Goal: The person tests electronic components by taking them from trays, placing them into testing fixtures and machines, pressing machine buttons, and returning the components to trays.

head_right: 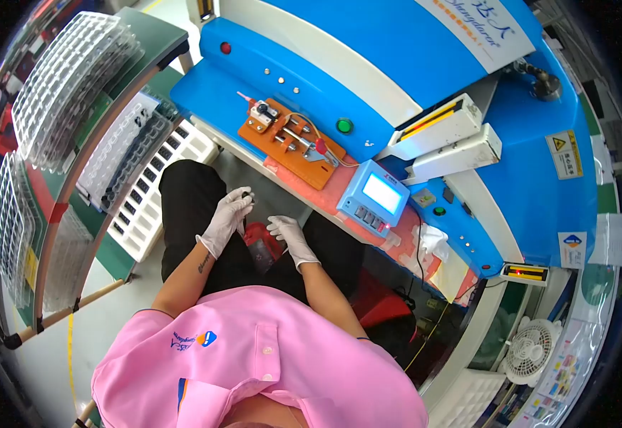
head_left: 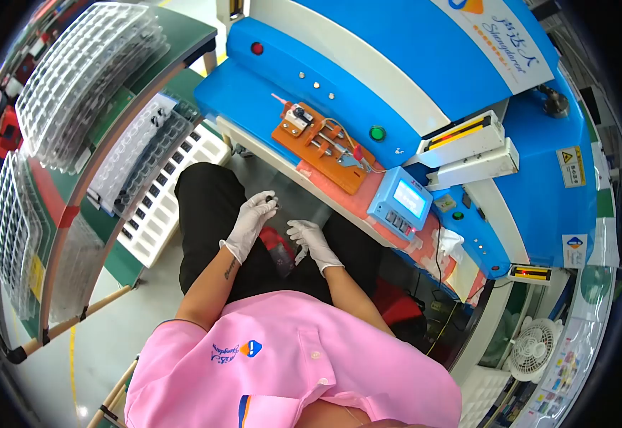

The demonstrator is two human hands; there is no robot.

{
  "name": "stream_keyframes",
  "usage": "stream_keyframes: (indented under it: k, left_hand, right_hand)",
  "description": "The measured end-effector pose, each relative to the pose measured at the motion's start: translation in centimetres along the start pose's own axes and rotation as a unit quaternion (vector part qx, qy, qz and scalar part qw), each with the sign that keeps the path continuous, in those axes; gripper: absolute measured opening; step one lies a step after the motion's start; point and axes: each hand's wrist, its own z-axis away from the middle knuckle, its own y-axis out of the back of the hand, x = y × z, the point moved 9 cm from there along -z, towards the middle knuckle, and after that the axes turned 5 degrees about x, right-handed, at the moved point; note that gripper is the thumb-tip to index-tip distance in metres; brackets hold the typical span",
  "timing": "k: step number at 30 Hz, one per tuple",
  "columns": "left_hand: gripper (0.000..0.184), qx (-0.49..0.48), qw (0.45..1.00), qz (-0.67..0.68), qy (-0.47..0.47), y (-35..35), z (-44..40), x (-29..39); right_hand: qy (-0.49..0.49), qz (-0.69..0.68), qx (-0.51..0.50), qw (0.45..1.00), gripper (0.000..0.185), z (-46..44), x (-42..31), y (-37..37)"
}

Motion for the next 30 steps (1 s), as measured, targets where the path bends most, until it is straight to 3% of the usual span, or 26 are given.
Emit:
stream_keyframes:
  k: [9, 12, 14, 16, 18, 19, 20, 22, 30]
  left_hand:
    - [0.03, -0.017, 0.996, -0.084, 0.006, 0.9, -1.0, -1.2]
    - [0.03, -0.005, 0.994, -0.11, 0.013, 1.4, -1.2, -1.6]
    - [0.029, 0.013, 0.992, -0.127, 0.019, 1.7, -1.5, -1.9]
    - [0.028, 0.011, 0.993, -0.119, 0.022, 0.6, -1.2, -1.5]
    - [0.027, 0.014, 0.993, -0.108, 0.033, 0.2, -0.1, -1.3]
    - [0.027, 0.009, 0.992, -0.119, 0.04, 0.3, -0.3, -1.5]
    - [0.027, 0.003, 0.992, -0.125, 0.035, 0.6, -0.8, -1.7]
    - [0.028, -0.013, 0.989, -0.142, 0.032, 1.1, -1.4, -2.1]
    - [0.027, -0.029, 0.989, -0.147, 0.017, 0.4, -0.6, -1.5]
  right_hand:
    - [0.005, 0.0, 0.009, 1.0, 0.028, 0.4, -0.2, 0.1]
    - [0.164, 0.129, -0.019, 0.978, 0.021, 0.7, -2.5, -1.3]
    - [0.321, 0.197, -0.024, 0.926, 0.014, 7.3, -11.9, -3.0]
    - [0.459, 0.129, -0.11, 0.872, 0.015, 16.2, -21.6, -4.8]
    - [0.596, 0.087, -0.182, 0.777, 0.019, 25.3, -29.0, -5.3]
    - [0.7, 0.117, -0.195, 0.677, 0.018, 29.6, -30.7, -5.5]
    - [0.752, 0.081, -0.183, 0.628, 0.014, 33.2, -33.0, -4.9]
    - [0.761, 0.155, -0.175, 0.605, 0.014, 37.5, -35.5, -5.2]
    - [0.72, 0.158, -0.016, 0.676, 0.014, 37.7, -31.7, -1.0]
